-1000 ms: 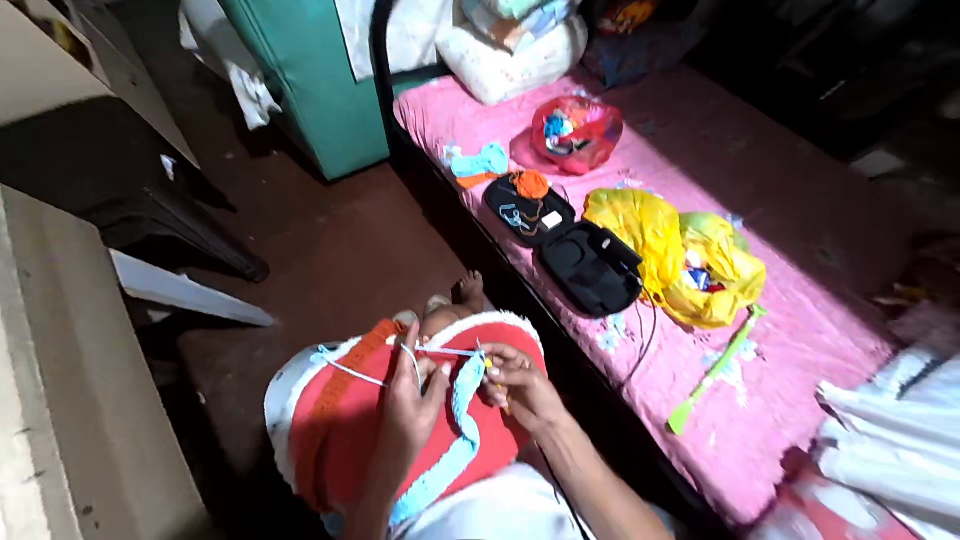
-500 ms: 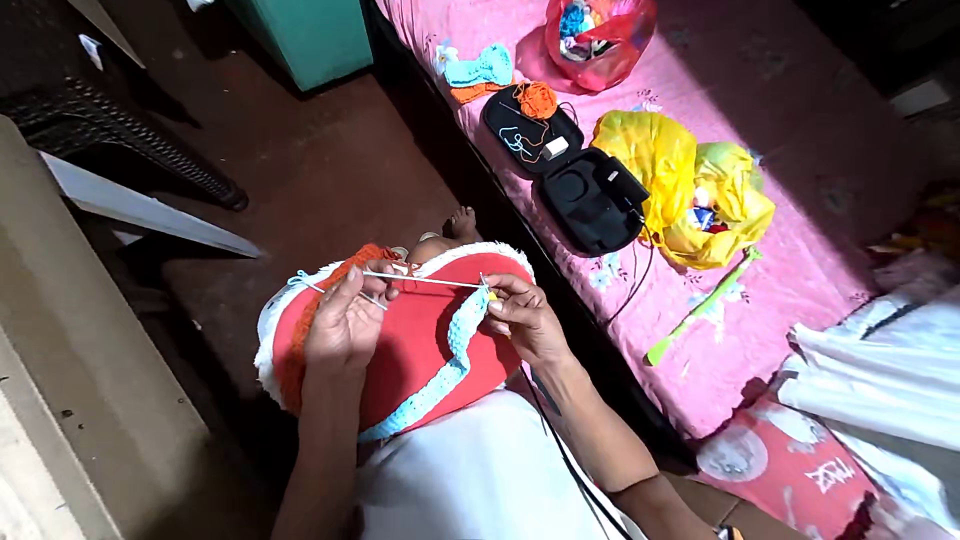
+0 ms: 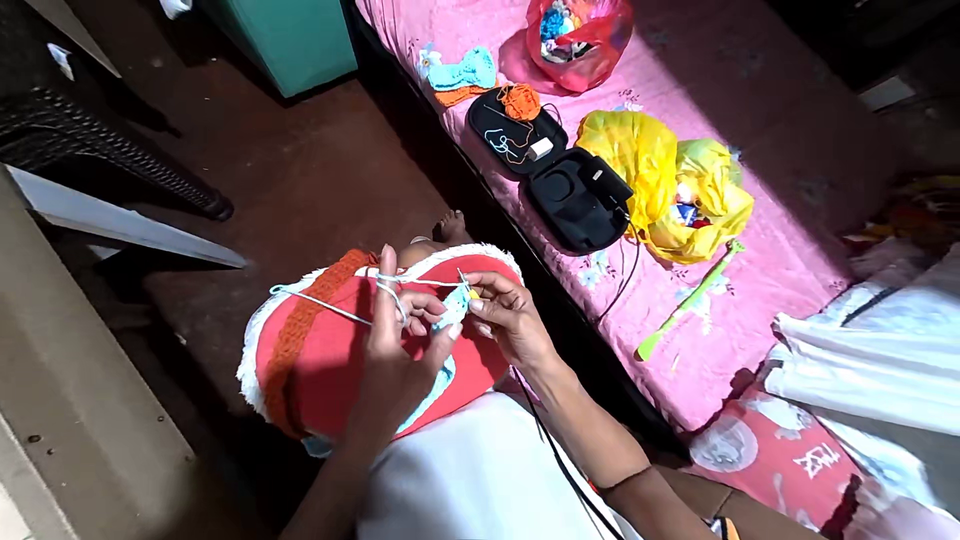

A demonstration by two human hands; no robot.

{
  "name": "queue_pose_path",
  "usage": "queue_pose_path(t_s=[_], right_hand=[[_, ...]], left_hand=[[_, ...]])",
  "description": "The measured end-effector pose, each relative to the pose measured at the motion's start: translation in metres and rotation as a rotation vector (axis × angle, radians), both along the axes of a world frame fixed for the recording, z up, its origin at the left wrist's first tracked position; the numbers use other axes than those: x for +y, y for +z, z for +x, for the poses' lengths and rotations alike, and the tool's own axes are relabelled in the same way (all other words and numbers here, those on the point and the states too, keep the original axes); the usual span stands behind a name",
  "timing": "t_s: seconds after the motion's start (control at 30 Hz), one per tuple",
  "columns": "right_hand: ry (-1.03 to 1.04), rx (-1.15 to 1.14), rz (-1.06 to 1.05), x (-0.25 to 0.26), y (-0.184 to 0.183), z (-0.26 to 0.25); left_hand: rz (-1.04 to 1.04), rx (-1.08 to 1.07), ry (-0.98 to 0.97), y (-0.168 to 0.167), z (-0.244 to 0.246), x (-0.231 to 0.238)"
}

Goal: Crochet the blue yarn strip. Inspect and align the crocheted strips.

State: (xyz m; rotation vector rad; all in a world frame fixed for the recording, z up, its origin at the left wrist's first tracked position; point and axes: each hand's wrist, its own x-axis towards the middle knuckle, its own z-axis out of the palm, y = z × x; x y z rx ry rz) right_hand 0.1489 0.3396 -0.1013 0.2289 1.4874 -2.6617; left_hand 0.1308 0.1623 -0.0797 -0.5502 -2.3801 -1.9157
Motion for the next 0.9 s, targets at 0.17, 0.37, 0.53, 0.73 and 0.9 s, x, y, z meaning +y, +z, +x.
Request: queue_pose_path(t_s=[0.17,0.37,0.53,0.73,0.9], right_hand=[[-0.007,0.007,-0.028,-0.003,0.002,0.0],[0.017,0.0,-0.112,0.0,0.002,-0.001],[0.023,0.008,-0.125,0.002,0.002,0.0],[0.108,0.106,-0.076,0.008,0.013,0.0],[0.161,0.029,0.063,-0.001,0.022,-0.001]], left_hand=[[-0.349,0.233,0.103,-0.017,0.011,0.015],[-0.339,0.314,0.208,-0.034,0.005,0.026],[-0.002,0.082,0.137,-0.023,0.003,0.024],[0.37,-0.666,-0.199,0.017,-0.01,0.002],[0.309,-0.697,-0.205,0.009,-0.006,-0.003]])
